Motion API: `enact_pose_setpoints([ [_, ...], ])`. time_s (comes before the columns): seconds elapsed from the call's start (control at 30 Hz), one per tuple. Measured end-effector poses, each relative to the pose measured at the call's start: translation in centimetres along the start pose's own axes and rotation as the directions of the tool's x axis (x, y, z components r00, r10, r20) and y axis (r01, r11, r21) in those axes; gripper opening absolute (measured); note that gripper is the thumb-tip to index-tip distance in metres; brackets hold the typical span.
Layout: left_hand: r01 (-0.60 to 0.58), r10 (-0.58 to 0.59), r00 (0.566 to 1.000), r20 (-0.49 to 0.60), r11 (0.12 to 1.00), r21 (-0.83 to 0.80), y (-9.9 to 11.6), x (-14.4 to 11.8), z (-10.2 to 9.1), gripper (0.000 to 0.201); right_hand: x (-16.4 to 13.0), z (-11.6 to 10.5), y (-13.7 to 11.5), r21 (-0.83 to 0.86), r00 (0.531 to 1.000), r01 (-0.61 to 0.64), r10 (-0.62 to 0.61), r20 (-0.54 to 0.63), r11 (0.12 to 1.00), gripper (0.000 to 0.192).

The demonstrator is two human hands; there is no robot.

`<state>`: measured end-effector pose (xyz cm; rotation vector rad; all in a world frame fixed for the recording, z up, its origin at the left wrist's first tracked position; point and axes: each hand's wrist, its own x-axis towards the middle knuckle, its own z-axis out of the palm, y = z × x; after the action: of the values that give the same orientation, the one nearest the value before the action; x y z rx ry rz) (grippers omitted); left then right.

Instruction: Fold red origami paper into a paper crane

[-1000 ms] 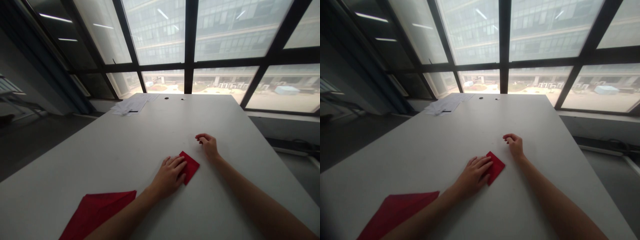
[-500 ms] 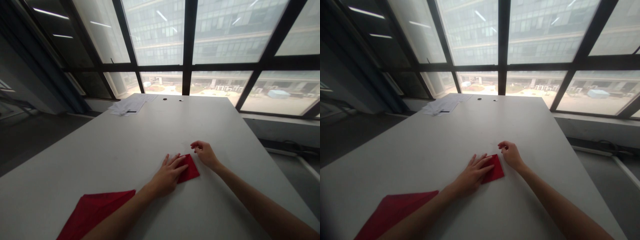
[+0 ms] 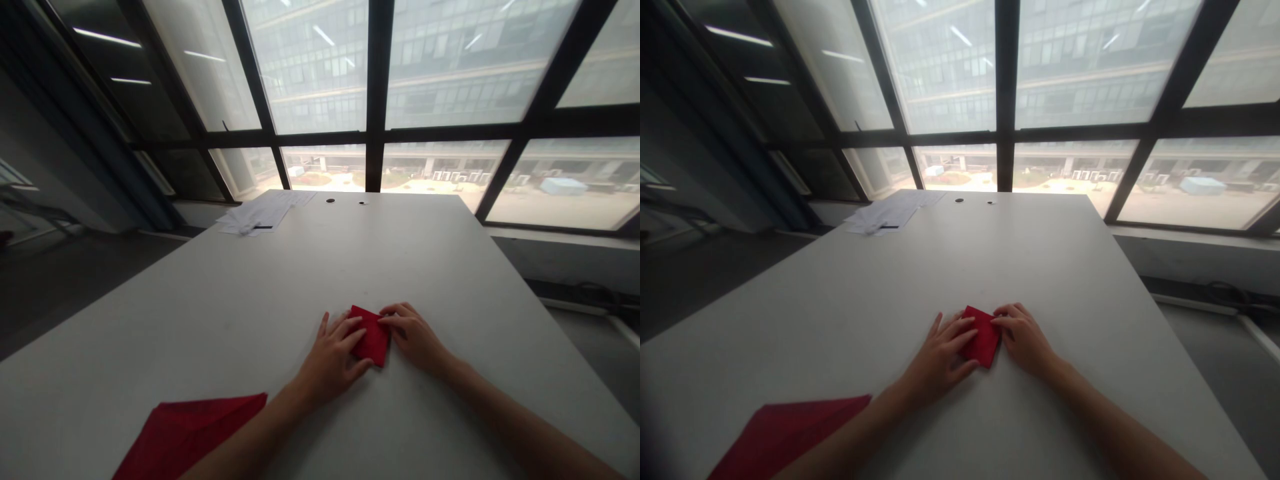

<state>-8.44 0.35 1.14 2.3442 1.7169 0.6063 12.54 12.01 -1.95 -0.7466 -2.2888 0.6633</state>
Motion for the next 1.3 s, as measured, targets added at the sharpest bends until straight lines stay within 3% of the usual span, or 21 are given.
enact_pose_setpoints([
  [0.1, -0.013, 0.014, 1.0, -0.026, 1.0, 0.024, 0.0, 0.0, -0.1, 0.067, -0.1, 0.0, -0.2, -0.014, 1.0, 0.0, 0.001, 0.01, 1.0, 0.037],
  [0.27, -0.06, 0.059, 0.998, -0.035, 0.998, -0.036, -0.3, 0.0, 0.1, 0.038, -0.2, -0.1, -0.7, -0.023, 1.0, -0.003, 0.003, 0.005, 1.0, 0.038],
  [0.5, -0.016, 0.012, 0.998, -0.055, 0.997, -0.071, -0.5, 0.0, 0.1, 0.02, -0.3, -0.2, -0.9, -0.025, 1.0, -0.022, 0.023, 0.013, 0.999, 0.041],
  [0.67, -0.008, 0.005, 0.998, -0.065, 0.999, -0.043, -0.7, 0.0, 0.1, 0.029, -0.2, -0.4, -1.3, -0.021, 0.999, -0.023, 0.023, 0.024, 1.0, 0.04],
  [0.87, 0.005, -0.012, 0.996, -0.085, 0.996, -0.085, -0.6, 0.0, 0.1, 0.014, -0.2, -0.4, -1.4, -0.034, 1.0, -0.017, 0.018, 0.025, 0.999, 0.036],
  [1.07, -0.008, -0.003, 0.992, -0.126, 0.996, -0.083, -0.4, 0.0, 0.1, 0.016, -0.3, -0.5, -1.8, -0.04, 0.999, -0.017, 0.018, 0.033, 0.999, 0.034],
  [1.2, 0.043, -0.059, 0.99, -0.131, 0.992, -0.118, -0.4, 0.1, -0.1, 0.019, -0.4, -0.7, -1.9, -0.048, 0.999, 0.0, 0.003, 0.049, 0.999, 0.037],
  [1.3, 0.081, -0.099, 0.987, -0.123, 0.986, -0.146, -0.3, 0.1, -0.2, 0.02, -0.4, -0.6, -1.8, -0.03, 0.999, 0.029, -0.028, 0.042, 0.999, 0.026],
])
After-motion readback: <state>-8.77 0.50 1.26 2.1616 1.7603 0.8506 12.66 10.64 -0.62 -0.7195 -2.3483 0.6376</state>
